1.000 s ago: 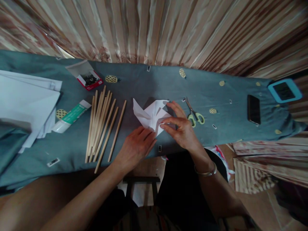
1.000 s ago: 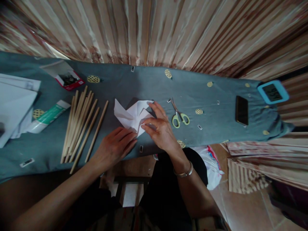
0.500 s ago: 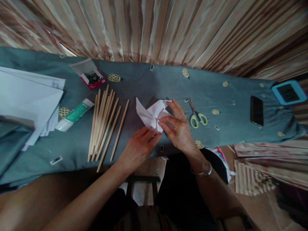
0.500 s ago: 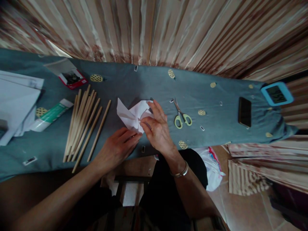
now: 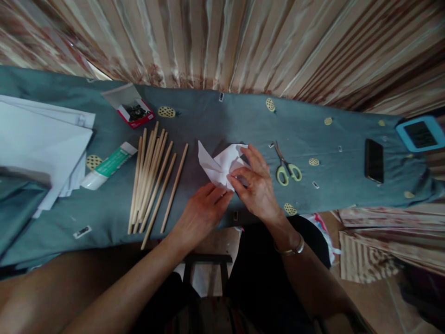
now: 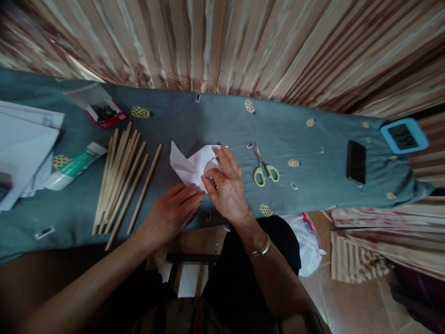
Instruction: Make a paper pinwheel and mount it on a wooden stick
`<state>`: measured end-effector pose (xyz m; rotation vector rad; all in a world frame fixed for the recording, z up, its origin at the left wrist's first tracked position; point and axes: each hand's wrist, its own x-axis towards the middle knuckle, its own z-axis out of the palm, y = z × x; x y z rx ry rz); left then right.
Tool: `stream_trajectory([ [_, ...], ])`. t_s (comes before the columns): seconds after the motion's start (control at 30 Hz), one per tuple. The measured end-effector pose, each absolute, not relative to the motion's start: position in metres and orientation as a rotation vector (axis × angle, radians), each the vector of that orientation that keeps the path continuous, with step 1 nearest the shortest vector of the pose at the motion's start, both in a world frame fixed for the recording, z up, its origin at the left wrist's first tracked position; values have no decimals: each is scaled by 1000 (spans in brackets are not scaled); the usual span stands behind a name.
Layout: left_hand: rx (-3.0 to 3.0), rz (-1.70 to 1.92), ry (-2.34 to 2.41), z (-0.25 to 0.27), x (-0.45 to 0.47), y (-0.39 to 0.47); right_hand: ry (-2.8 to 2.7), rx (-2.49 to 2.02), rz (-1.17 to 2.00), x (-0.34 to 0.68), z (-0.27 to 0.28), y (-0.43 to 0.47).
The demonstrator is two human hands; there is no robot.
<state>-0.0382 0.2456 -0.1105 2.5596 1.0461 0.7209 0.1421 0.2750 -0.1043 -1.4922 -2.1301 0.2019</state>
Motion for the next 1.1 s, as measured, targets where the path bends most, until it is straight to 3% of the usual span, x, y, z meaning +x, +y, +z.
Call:
stream_trajectory([
  [1.1,2554,762,1044,-109,-37,246,-2195,-1513,234,138,-99,271],
])
